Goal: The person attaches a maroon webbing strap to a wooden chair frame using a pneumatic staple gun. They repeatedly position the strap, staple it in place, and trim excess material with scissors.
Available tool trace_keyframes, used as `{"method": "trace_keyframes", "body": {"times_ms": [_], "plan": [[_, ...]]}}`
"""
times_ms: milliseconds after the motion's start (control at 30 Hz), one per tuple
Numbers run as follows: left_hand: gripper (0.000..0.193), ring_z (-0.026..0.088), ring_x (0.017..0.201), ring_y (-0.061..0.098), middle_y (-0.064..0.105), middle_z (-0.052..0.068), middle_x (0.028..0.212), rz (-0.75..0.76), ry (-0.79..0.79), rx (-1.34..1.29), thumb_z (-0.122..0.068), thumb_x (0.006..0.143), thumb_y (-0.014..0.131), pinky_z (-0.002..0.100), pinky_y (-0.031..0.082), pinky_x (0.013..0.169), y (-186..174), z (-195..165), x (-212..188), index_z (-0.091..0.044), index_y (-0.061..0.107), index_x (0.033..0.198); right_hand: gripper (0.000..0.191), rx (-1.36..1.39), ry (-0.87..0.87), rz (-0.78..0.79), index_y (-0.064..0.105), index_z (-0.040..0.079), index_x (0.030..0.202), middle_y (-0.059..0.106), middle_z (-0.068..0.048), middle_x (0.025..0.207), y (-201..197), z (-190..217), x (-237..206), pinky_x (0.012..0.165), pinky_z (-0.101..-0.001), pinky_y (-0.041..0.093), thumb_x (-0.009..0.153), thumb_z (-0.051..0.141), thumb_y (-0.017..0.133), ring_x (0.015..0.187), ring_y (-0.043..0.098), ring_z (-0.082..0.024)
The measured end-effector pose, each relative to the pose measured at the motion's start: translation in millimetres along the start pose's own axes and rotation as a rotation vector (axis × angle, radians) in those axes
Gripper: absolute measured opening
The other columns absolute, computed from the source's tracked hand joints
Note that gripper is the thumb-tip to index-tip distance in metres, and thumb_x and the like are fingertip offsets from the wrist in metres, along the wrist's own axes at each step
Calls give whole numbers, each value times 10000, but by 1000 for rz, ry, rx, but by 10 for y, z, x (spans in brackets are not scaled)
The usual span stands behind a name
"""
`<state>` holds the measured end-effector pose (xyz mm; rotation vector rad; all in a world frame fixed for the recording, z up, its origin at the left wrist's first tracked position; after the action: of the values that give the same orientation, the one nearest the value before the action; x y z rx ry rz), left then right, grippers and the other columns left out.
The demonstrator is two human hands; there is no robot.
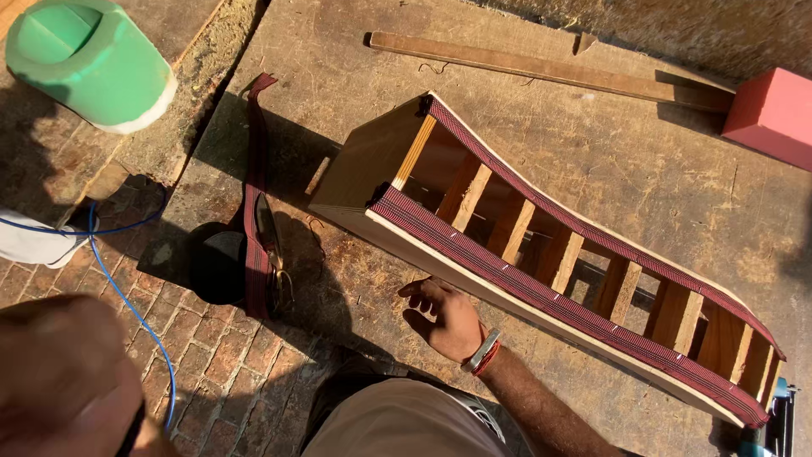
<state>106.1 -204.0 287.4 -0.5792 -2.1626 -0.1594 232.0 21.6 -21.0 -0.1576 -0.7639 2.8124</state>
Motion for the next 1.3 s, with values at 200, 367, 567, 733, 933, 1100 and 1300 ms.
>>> {"method": "trace_keyframes", "body": {"times_ms": [200,367,567,733,933,1100,1300], "plan": [[436,188,939,699,706,99,1028,360,-762,493,-176,911,773,303,564,813,-457,2545,-1460,-12,616,1284,273,21,320,108,724,179,1180,781,-23,917,111,-159,-33,640,-309,624,913,234,711,706,737,-135],[667,400,1226,594,621,176,1369,544,-1005,877,-444,819,793,548,480,958,-676,3762,-2373,-79,577,1334,280,-67,324,111,717,164,1168,788,-42,885,493,-32,265,682,-323,619,909,269,705,744,751,-153],[711,364,1201,623,625,166,1370,672,-1069,888,-414,841,788,482,537,962,-362,4213,-2507,-95,490,1402,523,-31,556,259,596,155,1323,720,-109,1159,1663,-237,870,849,-395,594,863,366,727,999,722,-271],[794,356,1077,689,708,160,1179,798,-1314,790,-298,826,767,479,569,894,-214,4334,-2700,-125,373,1493,833,-352,697,354,416,116,1456,576,-230,1322,2058,-511,1038,895,-463,583,820,528,763,1088,673,-376],[277,274,957,727,752,140,1041,272,-1643,-392,-123,837,719,432,593,846,80,4253,-2710,0,705,1085,772,-125,706,345,579,61,1324,699,-189,1246,2041,-770,982,948,-426,557,786,548,842,1115,680,-305],[254,222,930,742,767,104,1033,275,-1525,-939,-207,906,633,406,619,806,156,3768,-2262,6,684,1035,485,176,867,238,681,133,1264,799,-111,1113,1993,-914,705,807,-396,639,837,355,743,909,770,-265],[353,237,698,696,732,151,861,479,-1351,-862,-342,1029,588,374,570,649,222,3347,-1784,-10,682,1105,346,-69,995,-210,748,216,1248,803,-110,1087,1380,-962,405,835,-391,598,928,320,667,916,758,-250]]}}
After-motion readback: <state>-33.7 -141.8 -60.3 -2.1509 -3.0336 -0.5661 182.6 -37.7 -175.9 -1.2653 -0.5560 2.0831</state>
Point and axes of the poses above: each hand's wrist, its own x-axis towards the middle knuckle, its own y-axis out of the palm, z = x × y, the point moved 8 cm from there along x, towards the middle knuckle
